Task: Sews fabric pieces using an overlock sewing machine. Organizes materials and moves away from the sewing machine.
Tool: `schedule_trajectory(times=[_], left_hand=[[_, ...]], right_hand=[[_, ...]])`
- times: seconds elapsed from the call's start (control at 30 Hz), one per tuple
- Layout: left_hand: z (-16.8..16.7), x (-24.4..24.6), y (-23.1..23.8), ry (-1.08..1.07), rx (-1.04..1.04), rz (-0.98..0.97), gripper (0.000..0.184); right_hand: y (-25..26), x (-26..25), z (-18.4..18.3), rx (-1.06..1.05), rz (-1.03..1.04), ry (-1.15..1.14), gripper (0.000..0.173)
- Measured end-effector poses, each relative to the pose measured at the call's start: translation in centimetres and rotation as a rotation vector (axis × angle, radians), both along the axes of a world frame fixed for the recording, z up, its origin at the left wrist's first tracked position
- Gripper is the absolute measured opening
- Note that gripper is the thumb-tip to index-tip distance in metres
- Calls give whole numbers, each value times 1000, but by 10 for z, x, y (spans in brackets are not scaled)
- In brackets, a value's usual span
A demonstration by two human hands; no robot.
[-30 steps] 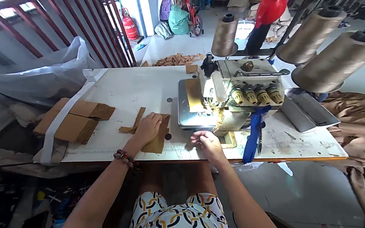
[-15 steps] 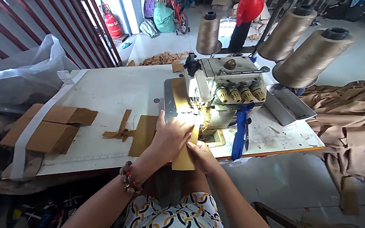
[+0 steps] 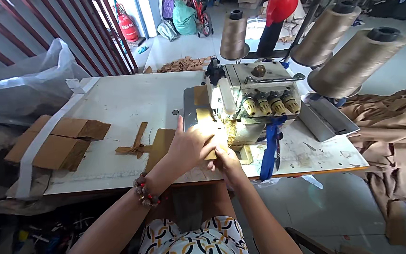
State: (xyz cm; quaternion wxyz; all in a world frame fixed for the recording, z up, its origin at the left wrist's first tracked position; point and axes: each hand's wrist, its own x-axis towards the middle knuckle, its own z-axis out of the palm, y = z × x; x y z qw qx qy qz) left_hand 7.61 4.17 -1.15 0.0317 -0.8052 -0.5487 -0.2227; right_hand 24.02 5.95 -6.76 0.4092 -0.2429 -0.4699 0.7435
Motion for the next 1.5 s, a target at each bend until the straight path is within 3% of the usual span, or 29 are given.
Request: schedule_trajectory(times=[0.1,0.23,0.37,0.47,0.57,0.67,0.83,0.93,1.03,1.07,1.1,1.17,1.2,1.5], left_hand=[[13,-8,18,-48,-131,5,44],[30,-14,46,-90,-265,26,49],[19,-34,61,-56,-300,58,59],[6,-62,28,-183,-166,139,43],[-21,-97,1,-182,-316,300,31],[-60,-121,1,-70,-412,320,18],[-76,-125,-7,-154,-147,306,20],[-57,-100,-12,-279,107,192,20],[-28,-51,-18,-209,170,28,17],[-25,-38,-16,-173,198,-7,17],[-24,-27,-14,-147,211,-32,17],[-26,-13,-10,-95,209,-46,19],[-26,-9,-11,-74,193,-40,22],[-13,8,0,-33,15,-4,36]], right_hand=[[3,-2,-11,63,30,5,43],[4,-1,-32,135,64,19,40],[4,1,-38,146,35,79,44],[3,0,-40,185,-6,96,51],[2,-2,-42,203,-13,102,60],[4,-6,-42,212,-6,89,61],[2,-7,-39,202,-52,-10,50],[1,-8,-31,305,-14,-130,43],[-8,-13,-23,300,117,-193,96],[-14,-15,-18,236,136,-190,103],[-19,-15,-15,162,130,-168,95],[-24,-15,-13,29,63,-99,44],[-24,-13,-13,-7,43,-79,29],[-13,0,3,-31,-61,-148,24]])
